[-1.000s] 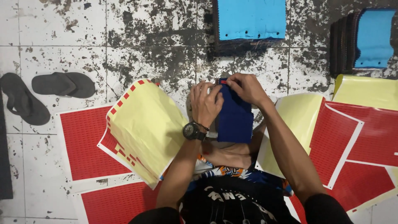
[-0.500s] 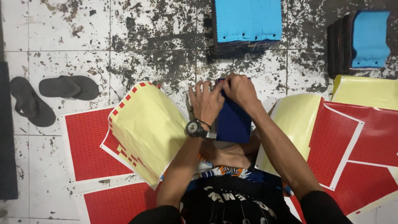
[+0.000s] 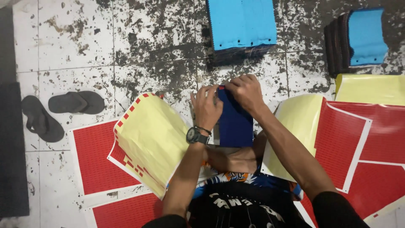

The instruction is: The person sits on the floor and assembles notebooks by hand. They peel red adhesive strips from a sheet and apply them to the spine of a stack of colorful pages, then place the completed notebook aside. This process is repeated with different colored pages and adhesive strips.

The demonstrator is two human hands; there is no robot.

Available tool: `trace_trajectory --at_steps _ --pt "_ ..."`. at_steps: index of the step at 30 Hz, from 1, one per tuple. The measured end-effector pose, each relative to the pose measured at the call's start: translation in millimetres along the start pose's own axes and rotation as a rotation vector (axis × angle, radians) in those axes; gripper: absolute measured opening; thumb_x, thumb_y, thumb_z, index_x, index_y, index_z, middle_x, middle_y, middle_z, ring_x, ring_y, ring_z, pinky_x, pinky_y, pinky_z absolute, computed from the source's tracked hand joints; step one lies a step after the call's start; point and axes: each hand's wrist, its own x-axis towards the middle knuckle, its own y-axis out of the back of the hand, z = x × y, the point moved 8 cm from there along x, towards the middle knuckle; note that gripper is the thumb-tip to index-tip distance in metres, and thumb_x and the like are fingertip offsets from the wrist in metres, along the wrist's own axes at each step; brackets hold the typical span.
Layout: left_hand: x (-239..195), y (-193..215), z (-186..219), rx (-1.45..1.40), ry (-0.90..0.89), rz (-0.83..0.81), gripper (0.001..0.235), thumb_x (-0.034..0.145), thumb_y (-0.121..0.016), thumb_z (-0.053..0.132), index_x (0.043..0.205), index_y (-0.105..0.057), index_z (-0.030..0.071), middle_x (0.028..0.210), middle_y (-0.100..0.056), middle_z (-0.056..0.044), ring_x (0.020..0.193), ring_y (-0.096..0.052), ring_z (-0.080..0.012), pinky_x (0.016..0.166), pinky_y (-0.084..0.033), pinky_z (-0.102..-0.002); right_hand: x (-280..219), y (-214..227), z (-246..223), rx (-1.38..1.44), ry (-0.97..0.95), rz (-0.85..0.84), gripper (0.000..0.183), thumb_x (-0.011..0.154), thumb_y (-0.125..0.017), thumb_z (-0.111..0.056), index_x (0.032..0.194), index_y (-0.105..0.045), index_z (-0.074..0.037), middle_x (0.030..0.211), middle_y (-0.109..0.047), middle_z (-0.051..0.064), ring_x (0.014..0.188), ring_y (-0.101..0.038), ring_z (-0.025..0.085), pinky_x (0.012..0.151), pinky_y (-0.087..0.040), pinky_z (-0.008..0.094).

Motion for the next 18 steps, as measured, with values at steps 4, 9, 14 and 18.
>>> trace_trajectory --at_steps 4,9,14,18 --pt "6.0 30.4 -3.7 -0.380 0.202 -0.001 0.055 0.081 -0.058 0.000 0.135 -0.058 0.012 0.114 -0.065 -0.010 0.121 -0.060 -0.0358 0.104 -0.043 -0.063 -16.1 -6.9 -9.8 -0.071 0.064 0.118 0.010 0.095 -0.070 -0.023 0.085 -0.072 -0.024 0.090 -0.065 -0.002 0.087 -0.064 0.020 0.083 -0.052 0.036" --pt "10.4 33.4 -17.9 -0.682 0.333 -0.077 0.057 0.076 -0.058 0.001 0.130 -0.059 0.016 0.098 -0.073 -0.005 0.124 -0.059 -0.0333 0.108 -0.041 -0.055 -30.4 -4.7 -21.6 0.176 0.042 -0.098 0.008 0.083 -0.073 -0.019 0.079 -0.068 -0.015 0.083 -0.063 0.004 0.078 -0.065 0.026 0.068 -0.056 0.039" --pt "11.7 11.7 -22.1 -0.700 0.279 -0.159 0.057 0.075 -0.055 -0.001 0.128 -0.061 0.019 0.093 -0.074 -0.002 0.119 -0.063 -0.0271 0.104 -0.043 -0.046 6.6 28.6 -12.5 0.786 -0.351 -0.287 0.021 0.086 -0.077 -0.016 0.102 -0.074 -0.002 0.087 -0.073 0.021 0.084 -0.072 0.041 0.074 -0.057 0.049" --pt "12.9 19.1 -7.8 -0.711 0.253 -0.199 0.061 0.074 -0.056 0.000 0.132 -0.060 0.019 0.093 -0.075 -0.004 0.121 -0.063 -0.0297 0.112 -0.039 -0.050 4.5 10.8 -2.6 0.876 -0.507 -0.318 0.018 0.090 -0.077 -0.018 0.102 -0.077 -0.006 0.083 -0.075 0.018 0.083 -0.074 0.038 0.072 -0.056 0.046"
